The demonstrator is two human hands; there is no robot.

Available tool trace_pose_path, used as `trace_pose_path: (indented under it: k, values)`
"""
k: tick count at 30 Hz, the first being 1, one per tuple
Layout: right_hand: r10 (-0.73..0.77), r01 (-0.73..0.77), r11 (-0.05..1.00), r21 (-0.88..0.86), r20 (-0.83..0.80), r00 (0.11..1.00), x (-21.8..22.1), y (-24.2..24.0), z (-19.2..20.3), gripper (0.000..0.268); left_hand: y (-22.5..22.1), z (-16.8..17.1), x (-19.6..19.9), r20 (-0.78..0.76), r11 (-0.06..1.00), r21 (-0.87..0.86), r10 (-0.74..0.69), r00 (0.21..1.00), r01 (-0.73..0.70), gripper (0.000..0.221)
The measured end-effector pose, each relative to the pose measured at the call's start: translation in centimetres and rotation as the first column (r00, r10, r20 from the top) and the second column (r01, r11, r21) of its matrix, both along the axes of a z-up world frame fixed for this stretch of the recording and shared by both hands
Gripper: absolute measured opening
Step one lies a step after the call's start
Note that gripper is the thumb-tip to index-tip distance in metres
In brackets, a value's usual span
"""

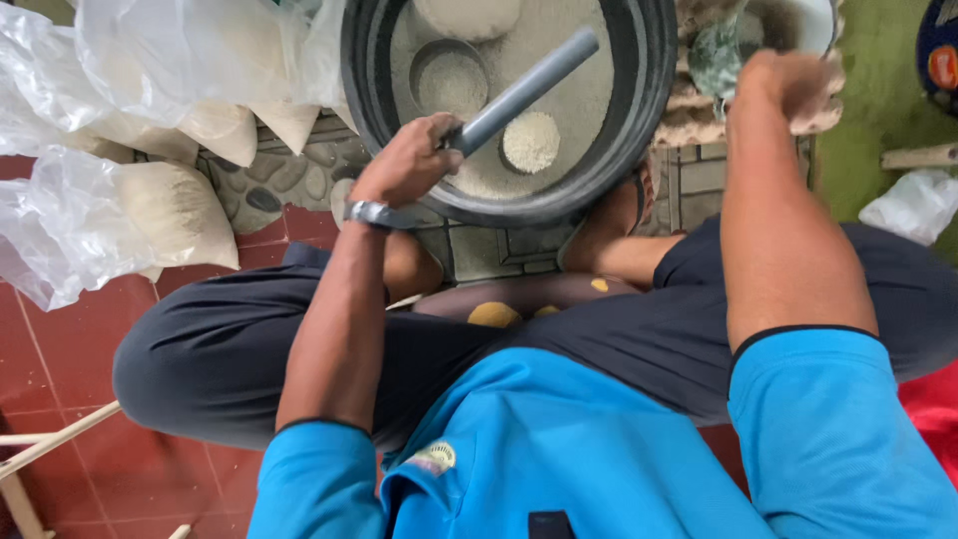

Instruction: The person measures rice from bags into a large bucket using various mugs and containers, occasionally pouring rice directly from a large plastic bag.

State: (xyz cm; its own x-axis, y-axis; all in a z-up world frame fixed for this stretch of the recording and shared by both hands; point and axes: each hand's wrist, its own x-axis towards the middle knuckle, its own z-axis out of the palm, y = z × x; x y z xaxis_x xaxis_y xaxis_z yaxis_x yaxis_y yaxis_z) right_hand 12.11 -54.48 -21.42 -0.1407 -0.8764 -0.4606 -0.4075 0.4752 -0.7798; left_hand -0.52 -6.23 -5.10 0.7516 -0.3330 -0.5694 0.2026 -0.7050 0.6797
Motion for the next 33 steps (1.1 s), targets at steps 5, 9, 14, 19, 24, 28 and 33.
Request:
trace_pose_path:
  k: [5, 9, 14, 19, 24, 28, 33]
  values:
    - [0.492, -0.63, -0.201, -0.751, -0.633, 0.598, 1.1, 5.8, 1.2, 0.022, -2.5, -4.6, 0.5, 0.106, 0.996, -0.082, 0.033, 0.994, -0.024, 0.019]
    - [0.68, -0.604, -0.608, -0.515, -0.73, -0.062, -0.2, 14.7, 5.2, 0.014, -4.2, -8.2, 0.8, 0.058, 0.991, -0.117, 0.074, 0.996, -0.067, 0.023]
    - [0.813, -0.822, -0.487, -0.294, -0.495, -0.305, -2.1, 17.0, 0.0, 0.032, -4.6, -14.6, 0.1, 0.198, 0.994, -0.055, 0.105, 0.974, -0.096, 0.035]
    - [0.844, -0.835, -0.48, -0.269, -0.404, -0.354, -2.4, 18.5, 0.9, 0.051, -4.2, -17.2, -0.5, 0.286, 0.986, -0.088, 0.164, 0.944, -0.144, 0.019]
    - [0.703, -0.723, -0.616, -0.312, -0.632, -0.326, -2.0, 18.7, -0.8, 0.024, -3.9, -21.4, -0.5, 0.415, 0.995, -0.072, 0.089, 0.905, -0.065, 0.011]
    - [0.673, -0.833, -0.551, -0.047, -0.616, -0.41, -1.9, 18.2, -0.7, 0.023, -4.5, -22.4, -0.7, 0.322, 1.0, -0.023, 0.022, 0.947, -0.015, 0.008]
    - [0.477, -0.794, -0.545, 0.27, -0.679, -0.558, -2.3, 17.6, 1.5, 0.022, -5.6, -22.0, -0.8, 0.182, 0.999, -0.031, -0.037, 0.983, 0.043, 0.036]
